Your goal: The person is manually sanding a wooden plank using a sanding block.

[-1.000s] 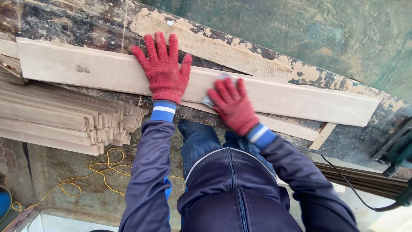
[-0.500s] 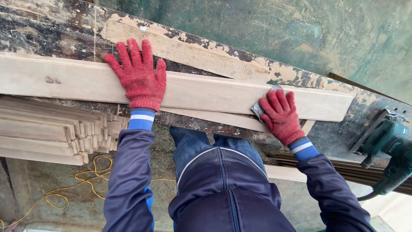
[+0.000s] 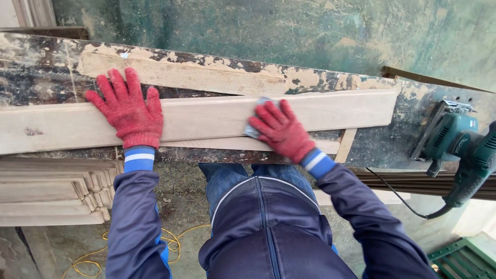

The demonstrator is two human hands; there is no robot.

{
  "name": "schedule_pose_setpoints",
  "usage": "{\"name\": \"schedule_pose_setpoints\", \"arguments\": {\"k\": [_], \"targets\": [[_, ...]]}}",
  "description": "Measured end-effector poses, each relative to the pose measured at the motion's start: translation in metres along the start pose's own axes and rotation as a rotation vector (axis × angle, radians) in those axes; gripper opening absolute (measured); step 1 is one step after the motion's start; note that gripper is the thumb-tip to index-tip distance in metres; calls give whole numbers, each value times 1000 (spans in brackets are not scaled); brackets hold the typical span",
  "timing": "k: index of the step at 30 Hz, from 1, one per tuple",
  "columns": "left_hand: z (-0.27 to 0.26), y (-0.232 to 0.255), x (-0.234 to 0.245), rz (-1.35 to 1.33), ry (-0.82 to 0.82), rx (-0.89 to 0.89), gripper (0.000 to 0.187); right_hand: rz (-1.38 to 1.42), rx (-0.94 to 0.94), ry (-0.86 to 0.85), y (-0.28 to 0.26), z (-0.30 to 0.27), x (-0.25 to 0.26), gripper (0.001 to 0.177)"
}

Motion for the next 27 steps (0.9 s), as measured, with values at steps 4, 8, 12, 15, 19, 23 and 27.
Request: {"name": "schedule_pose_setpoints", "arguments": {"k": [4,8,12,15,19,23,27], "targets": [[2,-3,-7,1,-82,28,63,-121,-129,-18,85,-92,13,69],[3,2,-1,34,-34,2,61,-75,-317,-8,98,-112,11,61],[3,4,2,53,12,-14,59,-201,-236,103,50,-66,-4,72],[1,4,0,64,-16,-9,59,-8,-150,93,-1,-6,-5,65],[6,17,3,28,10,-77,58,149,-78,135,-11,14,11,63],[17,57,-5,184,-30,97,76,14,-93,157,34,-40,3,56],[7,106,-22,166,-61,91,75,-255,-238,74,120,-125,19,56]]}}
Point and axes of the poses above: each hand's wrist, its own z-axis towards the middle knuckle, its own x-axis out of the back of the hand, y = z × x, the point moved 9 cm from there along z, towards the middle knuckle, and after that the axes turned 1 degree about -x, right-handed, at the moved point
